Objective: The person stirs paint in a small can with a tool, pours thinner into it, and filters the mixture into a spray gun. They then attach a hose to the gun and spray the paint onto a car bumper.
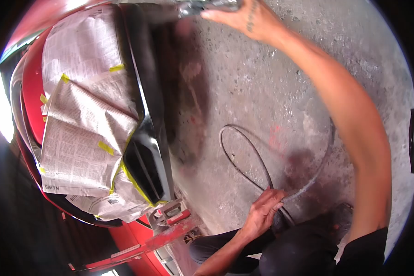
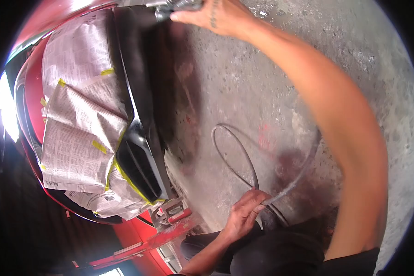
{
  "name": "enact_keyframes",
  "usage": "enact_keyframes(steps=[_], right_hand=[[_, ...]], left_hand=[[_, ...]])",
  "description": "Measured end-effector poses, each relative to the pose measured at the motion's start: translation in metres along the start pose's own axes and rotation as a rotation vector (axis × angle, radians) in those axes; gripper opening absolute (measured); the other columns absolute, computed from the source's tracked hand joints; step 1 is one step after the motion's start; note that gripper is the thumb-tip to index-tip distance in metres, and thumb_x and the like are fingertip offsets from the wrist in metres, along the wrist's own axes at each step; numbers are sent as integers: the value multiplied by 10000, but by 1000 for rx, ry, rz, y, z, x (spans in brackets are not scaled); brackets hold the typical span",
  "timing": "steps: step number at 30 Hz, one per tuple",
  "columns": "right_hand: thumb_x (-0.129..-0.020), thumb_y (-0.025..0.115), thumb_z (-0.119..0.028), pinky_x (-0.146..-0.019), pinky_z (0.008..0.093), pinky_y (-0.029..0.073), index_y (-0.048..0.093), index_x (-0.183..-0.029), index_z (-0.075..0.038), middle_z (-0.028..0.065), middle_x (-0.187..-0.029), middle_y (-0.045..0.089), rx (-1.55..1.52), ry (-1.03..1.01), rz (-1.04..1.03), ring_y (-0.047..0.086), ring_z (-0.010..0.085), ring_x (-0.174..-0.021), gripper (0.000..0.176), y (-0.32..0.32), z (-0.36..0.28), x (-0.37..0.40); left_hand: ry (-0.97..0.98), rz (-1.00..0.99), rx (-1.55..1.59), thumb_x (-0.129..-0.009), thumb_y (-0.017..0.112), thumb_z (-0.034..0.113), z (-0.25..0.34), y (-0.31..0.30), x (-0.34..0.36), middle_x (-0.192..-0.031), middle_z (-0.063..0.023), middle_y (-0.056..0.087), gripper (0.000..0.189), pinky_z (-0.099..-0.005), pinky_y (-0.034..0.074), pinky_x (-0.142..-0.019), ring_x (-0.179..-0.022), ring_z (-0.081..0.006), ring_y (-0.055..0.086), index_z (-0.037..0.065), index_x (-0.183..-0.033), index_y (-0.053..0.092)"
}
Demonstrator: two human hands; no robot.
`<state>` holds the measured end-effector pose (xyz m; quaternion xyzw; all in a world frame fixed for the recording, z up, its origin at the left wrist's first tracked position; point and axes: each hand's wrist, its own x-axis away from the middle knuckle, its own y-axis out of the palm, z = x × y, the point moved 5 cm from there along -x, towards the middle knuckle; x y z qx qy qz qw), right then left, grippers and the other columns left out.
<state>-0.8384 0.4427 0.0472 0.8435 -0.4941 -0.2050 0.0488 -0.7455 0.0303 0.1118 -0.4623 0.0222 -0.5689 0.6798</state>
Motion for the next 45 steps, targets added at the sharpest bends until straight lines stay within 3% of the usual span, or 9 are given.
enact_keyframes(steps=[2,7,10,18,20,25,27,32,45], right_hand=[[-906,827,-564,-834,383,555,824,-1090,-81,67,-830,744,185,0,15,699,176,-854,516,-11,4,25],[-890,842,-568,-876,401,573,801,-1076,-76,89,-936,766,261,301,-306,728,199,-927,528,-26,7,35],[-990,740,-343,-734,420,536,758,-1074,-14,188,-834,716,70,120,11,650,182,-761,341,-22,-3,8],[-997,736,-339,-679,411,528,767,-1097,-16,152,-749,671,123,61,-59,657,186,-700,340,-5,-15,-5],[-899,856,-518,-751,386,569,823,-1158,-56,80,-827,776,244,-27,80,727,182,-768,530,-10,-17,32],[-922,857,-382,-697,380,576,813,-1218,-40,99,-903,810,66,25,-504,736,208,-738,454,-28,-41,89],[-938,842,-358,-641,354,550,814,-1225,-61,86,-867,803,97,-217,-365,700,176,-677,414,-32,-43,95],[-953,832,-389,-583,317,504,819,-1220,-88,54,-777,776,200,105,-109,659,149,-609,403,-32,-47,61],[-884,853,-435,-671,400,540,814,-1190,-67,156,-747,717,82,-4,-391,684,244,-652,480,-29,-75,92]], left_hand=[[8,-19,-14,-1048,656,109,-2,2,2,-1178,-170,717,257,-549,446,-1189,-1140,-390,692,-6,-1273,706],[35,-84,-40,-1001,685,61,-1,13,0,-1178,-181,713,282,-551,462,-1169,-1151,-398,686,-2,-1276,708],[38,-41,-5,-1006,684,63,-1,12,0,-1172,-184,713,275,-548,471,-1157,-1147,-399,687,-8,-1271,706],[15,-15,-5,-1007,684,65,3,4,-3,-1163,-173,713,270,-554,456,-1178,-1147,-393,689,-3,-1267,708],[13,-40,-13,-1002,686,61,1,6,-2,-1164,-172,711,275,-562,445,-1190,-1147,-387,691,2,-1269,708],[22,-178,-63,-982,665,12,-6,21,5,-1157,-166,693,300,-587,417,-1218,-1163,-366,689,17,-1279,703],[28,-186,-65,-984,660,10,-7,27,6,-1155,-164,687,304,-591,411,-1221,-1165,-368,685,22,-1285,699],[38,-212,-89,-982,660,17,-1,35,-2,-1178,-156,668,328,-598,396,-1229,-1172,-369,674,36,-1309,682],[84,-233,-131,-958,632,3,-17,60,8,-1188,-138,650,358,-612,377,-1247,-1177,-368,652,58,-1309,677]])
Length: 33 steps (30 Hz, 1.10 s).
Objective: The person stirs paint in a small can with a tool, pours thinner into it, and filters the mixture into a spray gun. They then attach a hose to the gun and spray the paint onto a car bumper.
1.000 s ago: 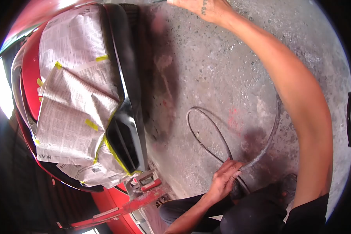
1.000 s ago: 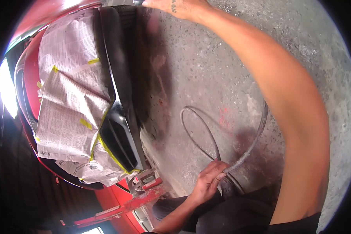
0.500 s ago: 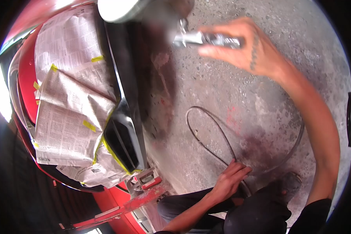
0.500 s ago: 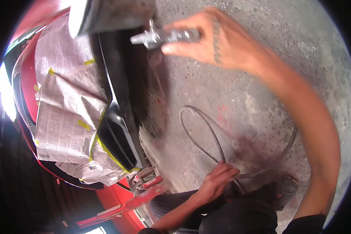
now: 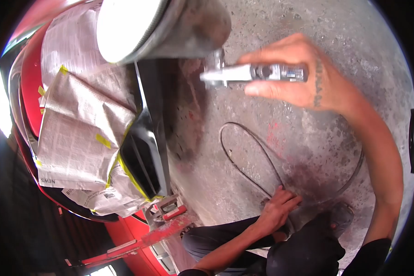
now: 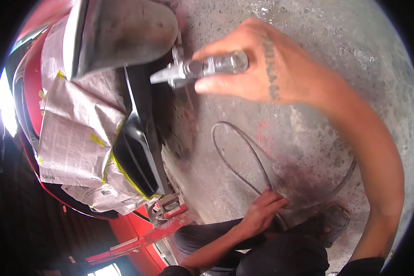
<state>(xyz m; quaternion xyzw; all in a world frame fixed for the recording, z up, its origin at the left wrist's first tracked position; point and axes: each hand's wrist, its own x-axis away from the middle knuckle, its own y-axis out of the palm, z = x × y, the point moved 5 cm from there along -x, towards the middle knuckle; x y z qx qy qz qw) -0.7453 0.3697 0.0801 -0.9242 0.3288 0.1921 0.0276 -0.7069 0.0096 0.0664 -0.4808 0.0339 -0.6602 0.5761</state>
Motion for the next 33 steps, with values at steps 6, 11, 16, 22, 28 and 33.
enact_keyframes(steps=[6,11,16,22,28,33], right_hand=[[-1026,731,-368,-559,356,496,761,-1316,-68,73,-708,703,-86,530,-14,621,141,-597,418,-5,-20,-26],[-919,860,-292,-663,364,545,795,-1183,-21,158,-835,774,-22,-71,40,730,232,-696,384,59,-2,-10],[-906,847,-240,-670,418,552,802,-1183,-74,169,-871,773,-225,-62,-156,739,317,-734,327,132,14,40],[-942,808,-354,-669,428,558,797,-1195,-127,172,-838,759,-137,-35,223,717,340,-699,340,152,68,54],[-952,826,-322,-705,399,586,774,-1235,-81,157,-932,794,-138,70,256,761,294,-766,375,178,77,39],[-956,781,-330,-623,465,551,801,-1065,-150,128,-739,740,-311,-1,23,723,320,-639,211,239,57,57]], left_hand=[[-12,2,61,-956,609,-8,-7,14,9,-1185,-154,643,372,-611,376,-1237,-1171,-398,639,43,-1322,654],[-18,4,60,-954,610,-15,-16,25,15,-1173,-155,641,371,-599,361,-1245,-1162,-407,632,43,-1319,650],[-56,-83,82,-939,657,-13,-25,37,36,-1181,-140,646,379,-612,351,-1245,-1163,-398,638,58,-1312,659],[-47,-71,64,-930,665,-12,-37,36,63,-1201,-142,642,401,-624,330,-1264,-1176,-392,646,64,-1324,661],[-118,-100,121,-934,638,6,-43,46,73,-1203,-144,634,411,-629,314,-1274,-1191,-395,645,51,-1342,653],[-145,-88,122,-928,626,15,-49,53,83,-1207,-152,628,415,-641,310,-1271,-1201,-399,641,41,-1341,648]])
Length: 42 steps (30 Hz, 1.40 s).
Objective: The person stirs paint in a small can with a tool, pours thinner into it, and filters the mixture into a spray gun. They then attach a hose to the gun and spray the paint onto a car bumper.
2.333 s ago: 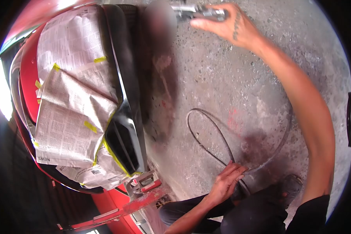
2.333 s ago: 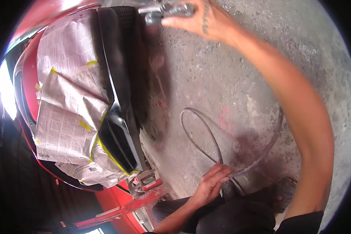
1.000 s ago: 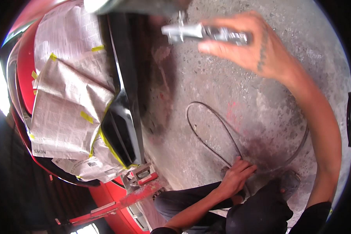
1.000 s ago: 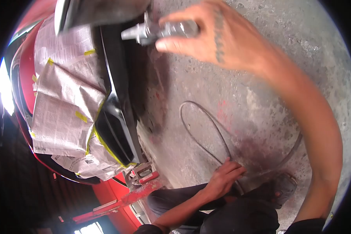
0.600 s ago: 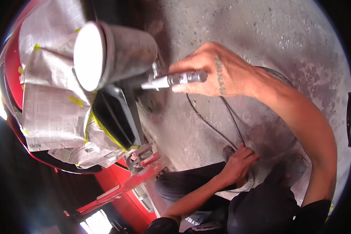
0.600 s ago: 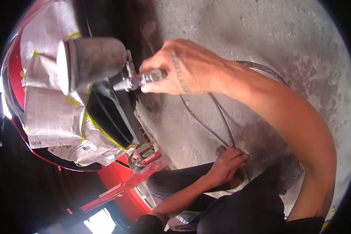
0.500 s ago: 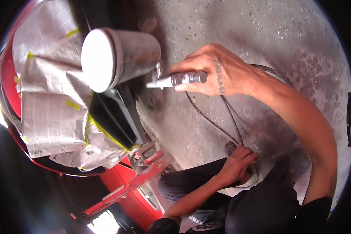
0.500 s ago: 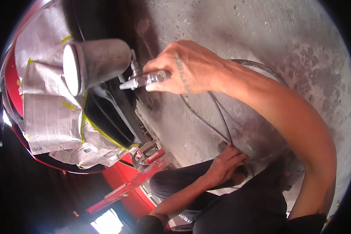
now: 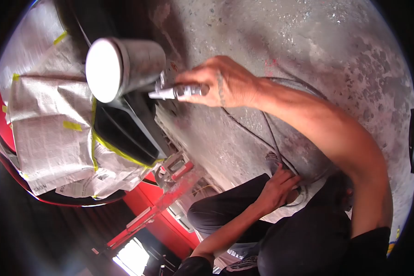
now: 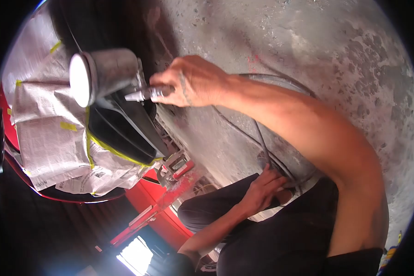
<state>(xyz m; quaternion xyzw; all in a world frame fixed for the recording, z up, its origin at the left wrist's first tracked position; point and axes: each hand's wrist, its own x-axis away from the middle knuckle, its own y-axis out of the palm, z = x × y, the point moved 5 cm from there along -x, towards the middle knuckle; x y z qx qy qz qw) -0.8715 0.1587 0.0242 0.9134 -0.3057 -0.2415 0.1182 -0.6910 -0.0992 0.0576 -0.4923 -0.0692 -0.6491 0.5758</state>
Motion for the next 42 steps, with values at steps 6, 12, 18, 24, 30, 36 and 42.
enact_keyframes(steps=[6,12,18,24,30,36,42], right_hand=[[-942,819,-272,-644,411,585,783,-1243,-100,131,-944,797,97,113,-465,752,257,-719,349,8,-25,18],[-895,850,-137,-670,365,622,731,-1294,-51,147,-978,797,279,-29,-74,774,282,-770,426,-34,-113,-24],[-906,852,-157,-682,362,616,722,-1275,19,188,-1008,797,319,-182,-275,789,267,-822,430,29,-194,-34],[-974,807,-175,-661,338,552,704,-1350,17,124,-902,760,532,-169,-148,702,177,-755,435,76,-222,12],[-997,785,-143,-695,346,574,706,-1326,35,156,-920,767,671,-27,46,724,173,-799,382,152,-248,21],[-912,850,-87,-746,358,596,724,-1310,19,169,-1039,788,669,-209,-176,757,239,-831,431,235,-269,46],[-1015,770,-220,-649,329,510,748,-1200,17,70,-791,699,838,161,208,636,129,-700,301,227,-267,54]], left_hand=[[-29,25,-3,-919,632,21,1,4,23,-1227,-157,627,402,-660,292,-1280,-1228,-389,635,34,-1320,664],[90,109,-16,-897,627,-17,22,0,43,-1159,-135,628,420,-655,284,-1292,-1224,-334,629,53,-1309,667],[262,68,-117,-873,648,-10,-4,1,38,-1091,-99,599,430,-637,320,-1276,-1163,-306,633,92,-1290,666],[461,-3,-283,-819,710,21,-46,-6,77,-1140,-82,606,564,-621,310,-1284,-1229,-296,595,82,-1374,633],[640,-110,-365,-800,743,61,-106,-8,132,-1178,-76,617,602,-627,320,-1264,-1267,-282,578,106,-1390,628],[723,-104,-396,-818,735,82,-155,-26,171,-1179,-69,616,584,-623,345,-1230,-1242,-278,586,129,-1391,632],[892,-103,-458,-849,709,78,-172,-32,203,-1121,-77,627,474,-650,380,-1187,-1179,-296,617,126,-1318,662]])
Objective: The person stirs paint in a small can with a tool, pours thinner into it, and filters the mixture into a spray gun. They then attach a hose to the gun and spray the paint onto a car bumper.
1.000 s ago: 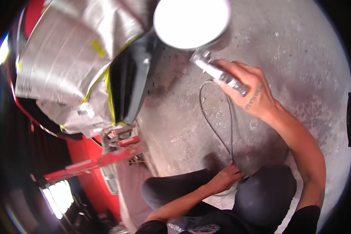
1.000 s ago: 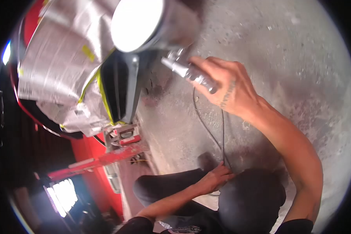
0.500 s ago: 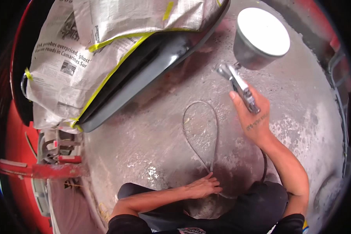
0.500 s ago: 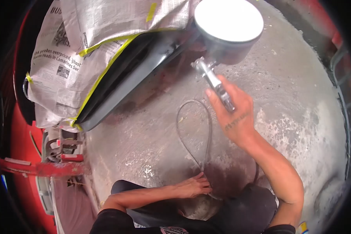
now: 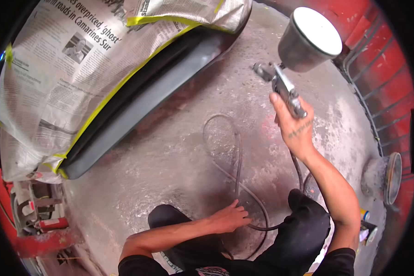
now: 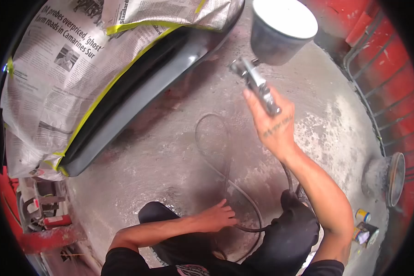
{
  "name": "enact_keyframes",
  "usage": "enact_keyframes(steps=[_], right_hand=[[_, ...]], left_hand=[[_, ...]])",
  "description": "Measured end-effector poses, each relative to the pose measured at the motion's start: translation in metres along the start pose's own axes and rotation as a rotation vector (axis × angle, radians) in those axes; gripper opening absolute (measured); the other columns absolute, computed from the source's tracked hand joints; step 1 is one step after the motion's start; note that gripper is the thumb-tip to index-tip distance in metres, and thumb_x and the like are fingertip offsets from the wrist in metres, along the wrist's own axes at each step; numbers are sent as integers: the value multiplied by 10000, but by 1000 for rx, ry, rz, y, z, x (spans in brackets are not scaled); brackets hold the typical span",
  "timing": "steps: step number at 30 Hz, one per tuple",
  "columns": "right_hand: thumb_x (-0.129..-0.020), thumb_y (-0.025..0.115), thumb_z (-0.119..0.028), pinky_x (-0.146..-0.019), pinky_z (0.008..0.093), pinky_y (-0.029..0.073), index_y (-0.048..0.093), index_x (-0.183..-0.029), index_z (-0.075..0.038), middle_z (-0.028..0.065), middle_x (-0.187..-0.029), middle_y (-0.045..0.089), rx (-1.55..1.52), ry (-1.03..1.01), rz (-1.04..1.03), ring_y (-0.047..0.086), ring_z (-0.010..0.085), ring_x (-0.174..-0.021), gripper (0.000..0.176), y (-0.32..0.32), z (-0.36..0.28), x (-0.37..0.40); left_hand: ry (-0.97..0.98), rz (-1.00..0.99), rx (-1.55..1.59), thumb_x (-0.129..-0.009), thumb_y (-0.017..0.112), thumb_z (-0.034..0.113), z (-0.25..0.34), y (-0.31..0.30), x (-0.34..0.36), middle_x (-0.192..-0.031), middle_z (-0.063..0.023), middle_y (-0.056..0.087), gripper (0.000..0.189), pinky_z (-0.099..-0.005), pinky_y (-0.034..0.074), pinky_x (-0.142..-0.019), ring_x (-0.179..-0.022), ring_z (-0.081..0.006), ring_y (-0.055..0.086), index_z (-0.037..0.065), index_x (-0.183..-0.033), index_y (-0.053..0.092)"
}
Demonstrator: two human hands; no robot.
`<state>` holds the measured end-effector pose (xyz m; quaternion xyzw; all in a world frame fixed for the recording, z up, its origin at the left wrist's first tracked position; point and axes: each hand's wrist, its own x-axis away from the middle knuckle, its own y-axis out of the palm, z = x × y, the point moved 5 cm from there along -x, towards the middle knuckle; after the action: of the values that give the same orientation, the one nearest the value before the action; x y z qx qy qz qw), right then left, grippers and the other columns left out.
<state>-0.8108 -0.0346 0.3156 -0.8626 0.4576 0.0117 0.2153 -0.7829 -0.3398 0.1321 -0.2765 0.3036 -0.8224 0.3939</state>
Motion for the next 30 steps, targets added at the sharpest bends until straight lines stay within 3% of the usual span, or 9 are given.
enact_keyframes(steps=[3,9,13,19,22,24,25,28,30], right_hand=[[-1035,750,-262,-581,330,428,754,-1138,7,20,-687,578,17,111,123,512,99,-624,288,4,-7,-1],[-998,782,-195,-663,337,527,751,-1194,22,125,-800,721,76,-274,-76,666,168,-694,294,18,-68,39],[-996,786,-196,-670,338,518,751,-1191,7,139,-777,705,195,-131,88,636,212,-664,284,16,-68,46],[-1024,757,-250,-610,360,482,746,-1097,18,100,-693,640,162,2,273,587,166,-628,279,48,-58,56],[-996,786,-221,-665,355,544,759,-1152,34,119,-781,727,-23,94,130,688,195,-698,300,73,-44,91],[-958,829,-202,-730,348,593,757,-1234,41,155,-938,795,-32,-237,36,763,215,-819,374,91,-36,105],[-958,829,-202,-730,348,593,757,-1234,41,155,-938,795,-75,-231,31,763,215,-819,374,95,-27,107],[-957,831,-182,-755,314,596,755,-1254,45,179,-1055,804,-50,-407,176,769,197,-866,382,97,3,108],[-970,819,-193,-750,314,595,750,-1258,55,177,-1027,803,-148,-308,270,766,187,-862,386,96,30,98]], left_hand=[[20,-33,-3,-877,669,63,4,-3,-1,-1091,-97,641,389,-661,396,-1173,-1171,-314,630,111,-1263,678],[62,-69,47,-896,616,33,24,-7,2,-1100,-140,674,290,-683,421,-1156,-1194,-360,638,64,-1176,687],[84,-116,51,-911,597,25,25,5,13,-1065,-170,703,259,-742,406,-1145,-1181,-390,647,54,-1144,708],[64,-183,3,-940,573,68,24,31,11,-997,-230,732,243,-845,297,-1157,-1262,-472,633,39,-1110,745],[-27,-240,-46,-969,548,96,19,49,19,-1083,-252,738,249,-862,277,-1153,-1304,-492,615,21,-1113,736],[-67,-268,-31,-986,529,109,21,49,27,-1115,-267,734,259,-857,281,-1154,-1323,-491,605,16,-1113,735],[-99,-294,-13,-1003,511,122,25,46,35,-1147,-282,729,272,-853,284,-1154,-1341,-491,596,10,-1113,733],[-145,-342,-61,-982,560,94,30,32,58,-1100,-243,711,232,-835,348,-1123,-1251,-450,628,19,-1141,711],[-136,-340,-137,-942,618,64,31,29,68,-1036,-183,681,240,-805,409,-1089,-1122,-404,641,25,-1172,669]])
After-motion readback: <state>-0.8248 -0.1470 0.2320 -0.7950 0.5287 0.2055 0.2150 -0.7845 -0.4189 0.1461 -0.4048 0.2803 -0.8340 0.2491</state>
